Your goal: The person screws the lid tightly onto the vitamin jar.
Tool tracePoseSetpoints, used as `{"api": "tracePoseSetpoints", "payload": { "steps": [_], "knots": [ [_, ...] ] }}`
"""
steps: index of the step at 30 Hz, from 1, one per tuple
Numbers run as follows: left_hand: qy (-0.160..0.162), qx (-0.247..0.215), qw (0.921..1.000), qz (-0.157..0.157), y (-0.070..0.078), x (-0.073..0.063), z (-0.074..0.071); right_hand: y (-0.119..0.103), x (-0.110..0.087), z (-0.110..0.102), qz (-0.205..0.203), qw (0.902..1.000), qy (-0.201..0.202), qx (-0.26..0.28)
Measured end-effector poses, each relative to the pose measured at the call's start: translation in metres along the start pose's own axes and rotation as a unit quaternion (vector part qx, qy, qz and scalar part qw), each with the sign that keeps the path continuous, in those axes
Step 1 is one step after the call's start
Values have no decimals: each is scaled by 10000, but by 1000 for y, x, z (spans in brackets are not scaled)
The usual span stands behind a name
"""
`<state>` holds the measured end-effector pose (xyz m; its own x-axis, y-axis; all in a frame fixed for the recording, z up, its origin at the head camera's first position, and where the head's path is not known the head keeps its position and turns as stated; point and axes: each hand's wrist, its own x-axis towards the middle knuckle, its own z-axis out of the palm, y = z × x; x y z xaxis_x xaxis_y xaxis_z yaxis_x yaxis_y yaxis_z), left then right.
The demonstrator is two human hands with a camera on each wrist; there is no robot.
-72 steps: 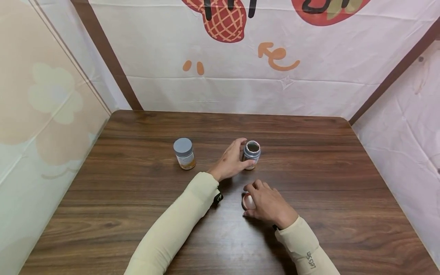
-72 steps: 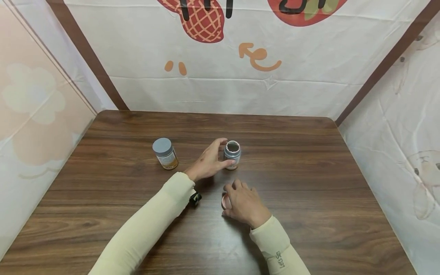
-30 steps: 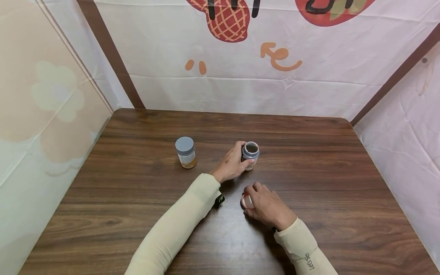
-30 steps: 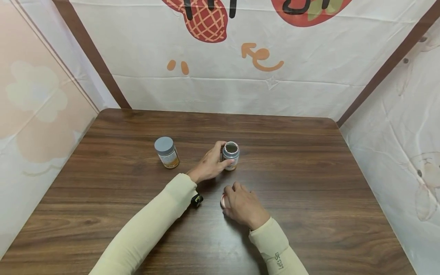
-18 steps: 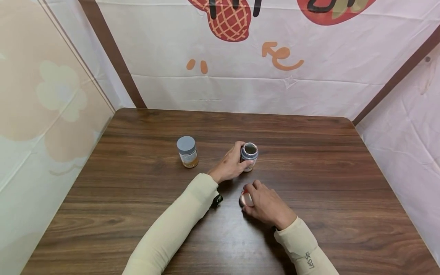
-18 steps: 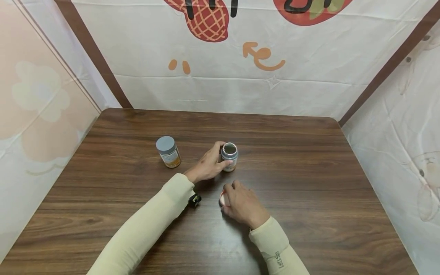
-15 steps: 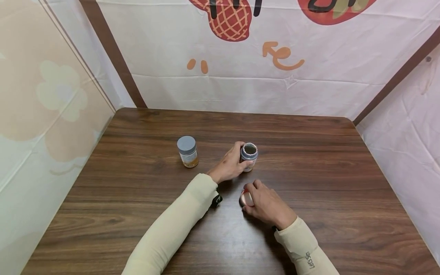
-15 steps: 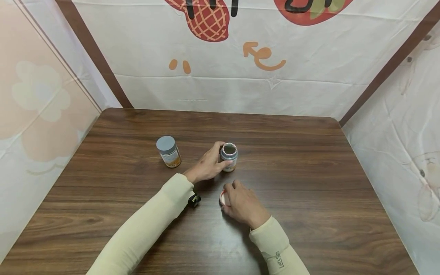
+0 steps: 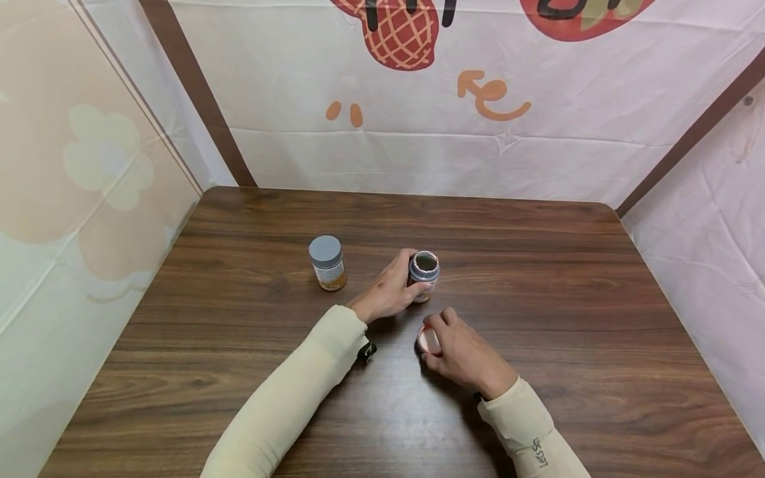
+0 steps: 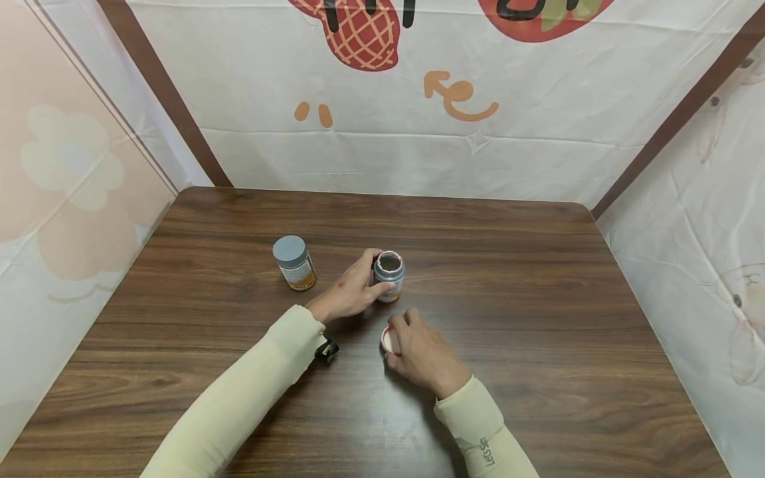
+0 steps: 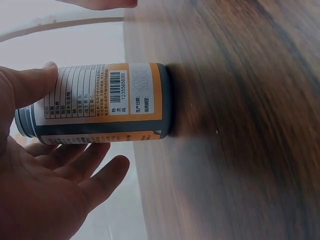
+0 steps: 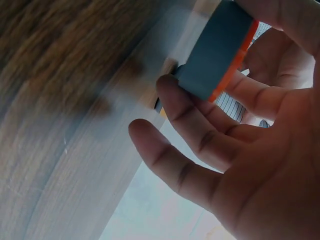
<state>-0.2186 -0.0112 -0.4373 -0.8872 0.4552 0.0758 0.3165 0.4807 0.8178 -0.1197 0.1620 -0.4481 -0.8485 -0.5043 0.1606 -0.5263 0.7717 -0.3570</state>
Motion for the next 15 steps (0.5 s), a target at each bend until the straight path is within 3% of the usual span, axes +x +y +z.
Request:
{"api": "tracePoseSetpoints", "payload": {
  "steps": [4,15],
  "knots": [
    [17,-34,10000,39,-2,-5,-4,0,0,1,-108,9997,227,4],
    [-48,84,9999,60,-6,-21,-16,-1,3,1,-153,9991,366,-167]
  ]
}}
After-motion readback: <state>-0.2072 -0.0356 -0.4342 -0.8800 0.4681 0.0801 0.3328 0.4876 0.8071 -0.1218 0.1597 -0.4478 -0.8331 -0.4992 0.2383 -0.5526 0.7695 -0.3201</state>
